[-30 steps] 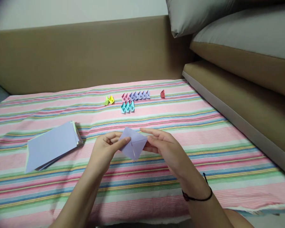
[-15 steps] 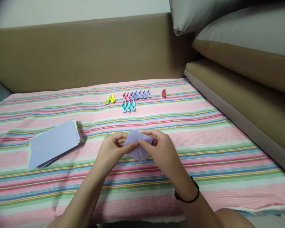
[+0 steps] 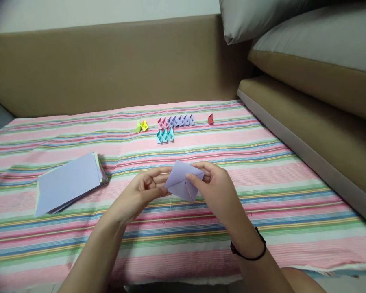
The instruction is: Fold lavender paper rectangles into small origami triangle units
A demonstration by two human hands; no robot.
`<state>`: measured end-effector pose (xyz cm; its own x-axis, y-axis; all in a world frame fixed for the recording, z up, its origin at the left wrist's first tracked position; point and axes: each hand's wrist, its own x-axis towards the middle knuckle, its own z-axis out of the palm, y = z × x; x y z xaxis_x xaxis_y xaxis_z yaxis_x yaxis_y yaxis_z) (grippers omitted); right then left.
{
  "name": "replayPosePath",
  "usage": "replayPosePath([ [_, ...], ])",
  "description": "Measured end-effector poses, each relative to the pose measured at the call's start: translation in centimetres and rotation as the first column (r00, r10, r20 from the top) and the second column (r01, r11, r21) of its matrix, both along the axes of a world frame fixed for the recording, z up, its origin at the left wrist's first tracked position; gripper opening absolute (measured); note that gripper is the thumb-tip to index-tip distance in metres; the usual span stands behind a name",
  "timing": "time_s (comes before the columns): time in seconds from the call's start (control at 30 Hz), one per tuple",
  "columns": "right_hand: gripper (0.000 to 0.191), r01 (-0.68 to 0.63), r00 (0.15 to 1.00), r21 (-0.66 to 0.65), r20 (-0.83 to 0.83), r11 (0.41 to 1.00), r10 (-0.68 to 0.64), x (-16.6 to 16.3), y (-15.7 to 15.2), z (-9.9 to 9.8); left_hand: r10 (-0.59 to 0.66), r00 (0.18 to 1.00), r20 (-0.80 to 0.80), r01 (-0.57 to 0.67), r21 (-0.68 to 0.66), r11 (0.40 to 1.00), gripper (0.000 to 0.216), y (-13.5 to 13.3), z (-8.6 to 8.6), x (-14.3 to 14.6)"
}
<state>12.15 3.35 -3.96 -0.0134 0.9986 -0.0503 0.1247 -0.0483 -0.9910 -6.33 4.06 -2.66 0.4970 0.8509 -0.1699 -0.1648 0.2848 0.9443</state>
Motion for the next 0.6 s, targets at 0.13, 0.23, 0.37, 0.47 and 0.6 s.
replayPosePath([
  [0.13,0.026,-0.039,0.999,-0.023,-0.033,0.999,0.038,-0.7,-0.1,-0.7,0.161,0.984,-0.074,-0.159,0.032,0.987,0.035,0.2,-1.1,0.6],
  [0.23,0.031,-0.038,0.999,-0.028,-0.024,0.999,0.037,-1.1,-0.2,-0.9,0.239,0.959,-0.151,-0.226,0.096,0.969,0.023,0.3,-1.8,0.8],
  [0.37,0.038,-0.085,0.992,-0.101,-0.098,0.991,0.076,-0.6,-0.1,-0.4,0.229,0.952,-0.202,-0.214,0.093,0.972,0.025,0.5,-1.6,0.3],
  [0.47,0.040,-0.149,0.973,-0.167,-0.200,0.975,0.115,0.3,0.0,0.4,0.172,0.971,-0.166,-0.163,0.068,0.984,0.030,0.5,-0.8,-0.2],
  [0.6,0.046,-0.167,0.968,-0.182,-0.217,0.969,0.126,1.2,-0.2,1.3,0.054,0.996,-0.068,-0.051,0.043,0.998,0.042,0.3,0.2,-0.9],
])
